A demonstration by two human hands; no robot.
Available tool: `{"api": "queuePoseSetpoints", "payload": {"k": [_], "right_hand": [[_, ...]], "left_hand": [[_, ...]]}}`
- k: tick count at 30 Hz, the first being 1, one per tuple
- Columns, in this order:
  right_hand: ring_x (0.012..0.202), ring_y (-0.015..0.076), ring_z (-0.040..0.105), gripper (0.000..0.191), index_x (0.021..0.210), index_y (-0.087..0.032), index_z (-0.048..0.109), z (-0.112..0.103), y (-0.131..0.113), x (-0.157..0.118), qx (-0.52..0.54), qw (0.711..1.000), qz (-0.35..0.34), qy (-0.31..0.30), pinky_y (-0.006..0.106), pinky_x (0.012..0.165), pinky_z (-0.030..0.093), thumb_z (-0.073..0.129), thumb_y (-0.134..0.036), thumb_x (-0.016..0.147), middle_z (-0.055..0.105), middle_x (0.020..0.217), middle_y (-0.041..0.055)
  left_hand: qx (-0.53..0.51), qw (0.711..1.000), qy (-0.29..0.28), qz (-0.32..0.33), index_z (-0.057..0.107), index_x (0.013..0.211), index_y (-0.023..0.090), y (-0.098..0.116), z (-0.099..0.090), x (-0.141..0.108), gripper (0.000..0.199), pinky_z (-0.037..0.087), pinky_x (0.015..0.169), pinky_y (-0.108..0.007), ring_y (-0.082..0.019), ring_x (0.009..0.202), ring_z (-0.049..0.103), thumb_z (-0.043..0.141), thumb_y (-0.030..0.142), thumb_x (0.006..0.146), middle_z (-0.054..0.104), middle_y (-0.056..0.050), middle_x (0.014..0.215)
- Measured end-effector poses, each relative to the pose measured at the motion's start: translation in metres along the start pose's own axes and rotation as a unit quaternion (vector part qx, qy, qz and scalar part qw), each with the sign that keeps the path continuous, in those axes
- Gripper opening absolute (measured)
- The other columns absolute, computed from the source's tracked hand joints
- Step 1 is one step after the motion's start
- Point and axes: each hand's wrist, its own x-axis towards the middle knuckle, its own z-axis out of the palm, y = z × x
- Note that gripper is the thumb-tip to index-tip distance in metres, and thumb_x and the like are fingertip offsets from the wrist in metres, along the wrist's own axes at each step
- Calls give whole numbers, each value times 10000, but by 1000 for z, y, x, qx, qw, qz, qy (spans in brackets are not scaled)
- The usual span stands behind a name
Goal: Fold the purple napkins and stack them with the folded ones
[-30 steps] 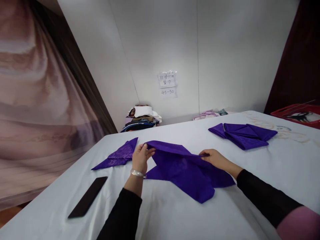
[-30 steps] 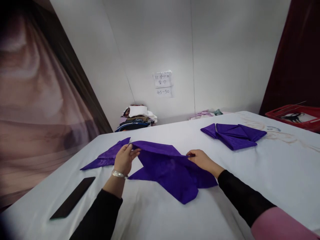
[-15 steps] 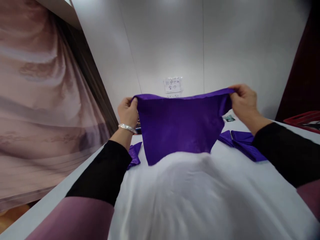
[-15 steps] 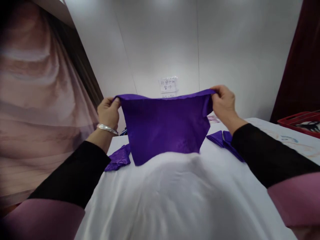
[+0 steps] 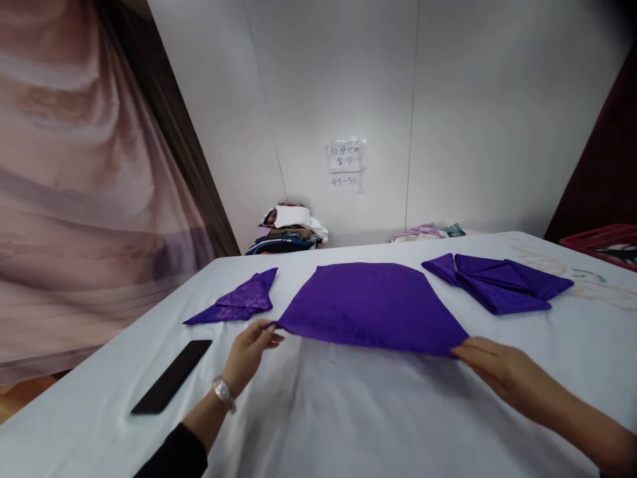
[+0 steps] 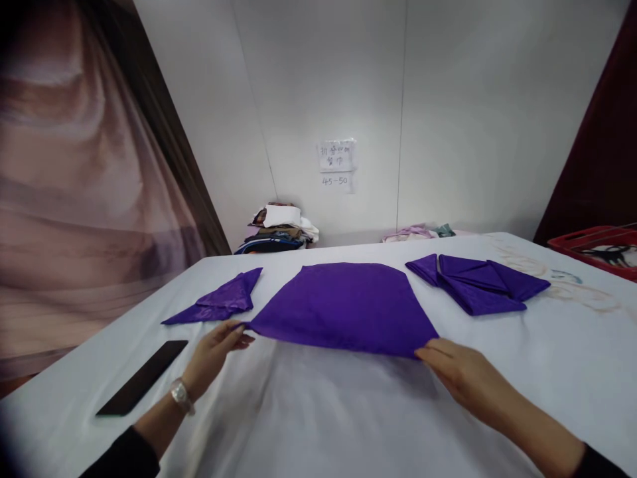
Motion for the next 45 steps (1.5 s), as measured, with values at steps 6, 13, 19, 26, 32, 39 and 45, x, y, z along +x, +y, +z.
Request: {"api": "queuePoseSetpoints", "payload": {"k": [6,13,19,26,32,39,45], "right_hand": [[751,172,621,298,937,-249,661,29,-33,-23,125,978,89,-140,297,673,508,370,-212,887,651,846,55],[977,225,586,412,1043,-267,645,35,-28,-49,177,957,157,-166,366,866,468,443,-105,723,625,1075,75],[913,221,608,305,972,-262,672,33,-13,-68,110,975,157,-111,363,799,504,410,-215,823,651,992,79],[840,280,643,316,880,-274,702,27,28,-81,-50,985,162,-37,435,749,523,458,-158,716,686,907,101],[1250,281,388,610,1363,-323,342,31,-52,-54,92,983,99,-128,518,1009,336,472,-205,779,431,1367,33],[1345,317,132,1009,1413,-266,-23,60,-150,9,356,902,140,-202,521,1059,209,665,-393,686,98,1494,90],[1330,315,200,1090,1428,-219,-53,96,-169,42,425,865,236,-123,531,1040,214,681,-335,631,169,1480,139]], "left_hand": [[-53,992,15,-109,609,757,169,-45,7,-37,251,510,724,-335,-172,667,628,633,373,613,663,-17,691],[-60,991,31,-113,648,860,203,-48,4,-54,379,474,685,-274,-180,790,595,556,148,497,666,-10,825],[-67,989,12,-135,670,877,206,-42,6,-61,448,441,655,-260,-167,763,563,505,122,469,651,-8,842],[-66,979,-142,-134,701,812,218,-14,25,-81,413,409,650,-257,-150,715,532,486,93,482,642,3,744],[-84,955,-260,-114,685,863,212,17,55,-99,318,414,710,-285,-171,795,555,530,118,602,648,-27,825],[-114,961,-244,-66,674,845,217,40,96,-96,237,430,791,-306,-183,831,577,558,150,649,659,-29,850],[-154,964,-204,-78,666,852,231,35,109,-88,227,446,847,-321,-199,910,584,598,170,643,672,-20,900]]}}
